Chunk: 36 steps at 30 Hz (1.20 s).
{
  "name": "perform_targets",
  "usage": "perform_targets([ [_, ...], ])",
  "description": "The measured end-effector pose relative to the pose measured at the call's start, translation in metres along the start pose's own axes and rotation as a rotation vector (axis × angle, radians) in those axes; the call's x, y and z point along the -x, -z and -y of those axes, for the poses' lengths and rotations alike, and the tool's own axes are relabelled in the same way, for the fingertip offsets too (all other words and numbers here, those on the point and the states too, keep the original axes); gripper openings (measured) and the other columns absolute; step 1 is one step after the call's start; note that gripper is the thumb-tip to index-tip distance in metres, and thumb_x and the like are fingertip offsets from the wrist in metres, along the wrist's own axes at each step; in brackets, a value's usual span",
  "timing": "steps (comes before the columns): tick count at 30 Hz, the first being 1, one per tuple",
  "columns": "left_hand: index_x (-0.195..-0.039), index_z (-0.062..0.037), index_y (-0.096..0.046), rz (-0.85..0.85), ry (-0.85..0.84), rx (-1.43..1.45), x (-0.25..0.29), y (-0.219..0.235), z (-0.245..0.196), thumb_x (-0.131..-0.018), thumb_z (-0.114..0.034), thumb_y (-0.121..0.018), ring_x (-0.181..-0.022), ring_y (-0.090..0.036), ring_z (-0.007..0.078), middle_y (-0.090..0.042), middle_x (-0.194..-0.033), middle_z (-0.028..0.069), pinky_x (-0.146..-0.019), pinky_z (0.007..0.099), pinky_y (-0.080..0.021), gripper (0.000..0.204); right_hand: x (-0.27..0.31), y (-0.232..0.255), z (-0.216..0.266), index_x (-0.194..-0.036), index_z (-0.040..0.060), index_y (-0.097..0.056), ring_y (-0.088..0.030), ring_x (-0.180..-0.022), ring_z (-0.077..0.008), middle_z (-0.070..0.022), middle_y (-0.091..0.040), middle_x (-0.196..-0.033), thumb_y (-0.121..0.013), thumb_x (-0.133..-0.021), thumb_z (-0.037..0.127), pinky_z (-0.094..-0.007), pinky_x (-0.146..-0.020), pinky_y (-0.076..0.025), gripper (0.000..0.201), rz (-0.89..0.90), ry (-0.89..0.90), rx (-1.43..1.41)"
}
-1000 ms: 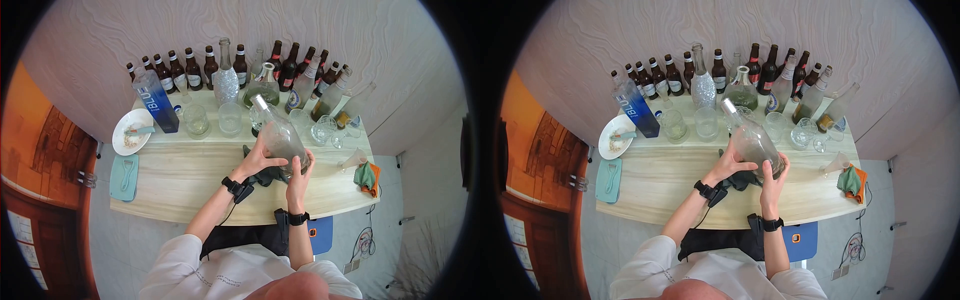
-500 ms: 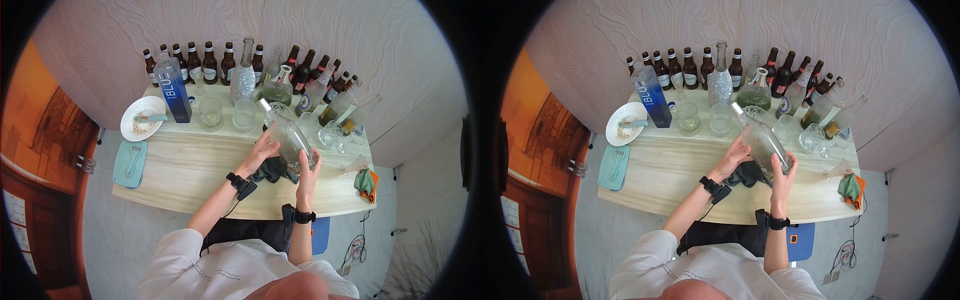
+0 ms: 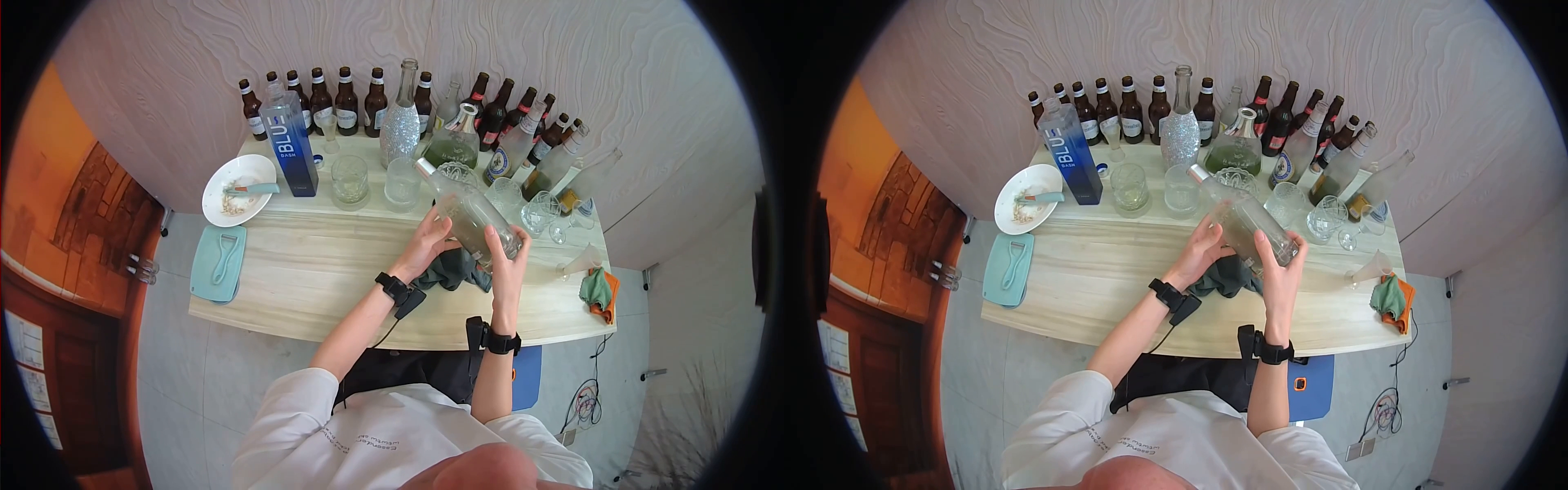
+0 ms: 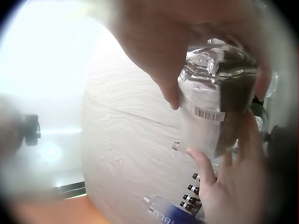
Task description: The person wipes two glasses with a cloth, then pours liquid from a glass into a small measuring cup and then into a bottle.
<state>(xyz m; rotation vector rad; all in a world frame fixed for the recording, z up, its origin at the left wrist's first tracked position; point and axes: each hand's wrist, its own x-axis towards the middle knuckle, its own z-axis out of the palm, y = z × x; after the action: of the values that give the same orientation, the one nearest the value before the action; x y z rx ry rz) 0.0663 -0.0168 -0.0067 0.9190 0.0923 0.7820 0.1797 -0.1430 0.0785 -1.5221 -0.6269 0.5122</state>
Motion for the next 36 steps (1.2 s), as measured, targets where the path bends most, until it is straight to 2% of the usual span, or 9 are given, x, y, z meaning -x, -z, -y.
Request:
perform_targets([
  [10,-0.159,-0.0121,-0.029,0.004,-0.006,0.077,0.000,0.001,0.001,-0.104,-0.052,-0.059,-0.140,-0.051,0.0272,-0.048,-0.154,0.0099,-0.110,0.0519,-0.047,0.074,0.000,-0.005,0.019,-0.132,0.0029,-0.052,-0.064,-0.092,-0.0206,-0.0159,-0.063,-0.114,-0.086,-0.083,0.047,-0.0307,-0.061,-0.054,0.074,-0.011,0.012,0.116],
  [15,-0.159,-0.0114,-0.028,0.010,-0.005,0.085,-0.001,0.002,0.002,-0.104,-0.054,-0.057,-0.142,-0.049,0.0290,-0.045,-0.156,0.0105,-0.112,0.0538,-0.046,0.075,-0.002,-0.006,0.021,-0.131,0.0022,-0.053,-0.064,-0.092,-0.0220,-0.0174,-0.063,-0.115,-0.087,-0.082,0.051,-0.0309,-0.062,-0.055,0.077,-0.025,0.025,0.175],
  [18,-0.156,-0.0113,-0.031,0.001,-0.018,0.111,0.000,-0.001,0.001,-0.106,-0.050,-0.056,-0.133,-0.057,0.0263,-0.051,-0.150,0.0103,-0.109,0.0513,-0.050,0.069,-0.002,-0.007,0.023,-0.131,0.0013,-0.053,-0.064,-0.093,-0.0230,-0.0186,-0.061,-0.118,-0.086,-0.081,0.052,-0.0316,-0.062,-0.055,0.078,-0.036,0.036,0.203],
  [24,-0.156,-0.0113,-0.031,-0.013,-0.007,0.125,0.000,-0.003,0.002,-0.106,-0.051,-0.055,-0.134,-0.056,0.0270,-0.051,-0.150,0.0097,-0.109,0.0509,-0.049,0.068,0.000,-0.008,0.030,-0.131,0.0011,-0.054,-0.064,-0.096,-0.0250,-0.0196,-0.059,-0.123,-0.086,-0.080,0.054,-0.0330,-0.064,-0.056,0.080,-0.050,0.041,0.251],
  [27,-0.160,-0.0120,-0.024,0.024,0.012,0.099,0.000,0.000,0.003,-0.105,-0.055,-0.053,-0.143,-0.047,0.0297,-0.042,-0.159,0.0102,-0.114,0.0529,-0.044,0.076,0.000,-0.009,0.030,-0.132,0.0013,-0.055,-0.064,-0.097,-0.0257,-0.0200,-0.059,-0.124,-0.086,-0.080,0.055,-0.0336,-0.065,-0.056,0.080,-0.058,0.049,0.270],
  [30,-0.155,-0.0111,-0.032,-0.002,-0.007,0.129,0.000,-0.001,0.004,-0.107,-0.051,-0.053,-0.134,-0.056,0.0268,-0.051,-0.151,0.0097,-0.110,0.0507,-0.049,0.066,0.001,-0.009,0.031,-0.132,0.0012,-0.055,-0.064,-0.098,-0.0261,-0.0203,-0.059,-0.125,-0.085,-0.080,0.055,-0.0338,-0.066,-0.056,0.081,-0.064,0.043,0.283],
  [36,-0.155,-0.0116,-0.032,-0.004,-0.004,0.120,0.000,0.000,0.005,-0.106,-0.053,-0.053,-0.136,-0.055,0.0266,-0.049,-0.152,0.0100,-0.111,0.0500,-0.048,0.067,0.000,-0.009,0.033,-0.133,0.0011,-0.055,-0.064,-0.099,-0.0266,-0.0205,-0.059,-0.126,-0.086,-0.080,0.055,-0.0338,-0.068,-0.055,0.082,-0.059,0.037,0.295],
])
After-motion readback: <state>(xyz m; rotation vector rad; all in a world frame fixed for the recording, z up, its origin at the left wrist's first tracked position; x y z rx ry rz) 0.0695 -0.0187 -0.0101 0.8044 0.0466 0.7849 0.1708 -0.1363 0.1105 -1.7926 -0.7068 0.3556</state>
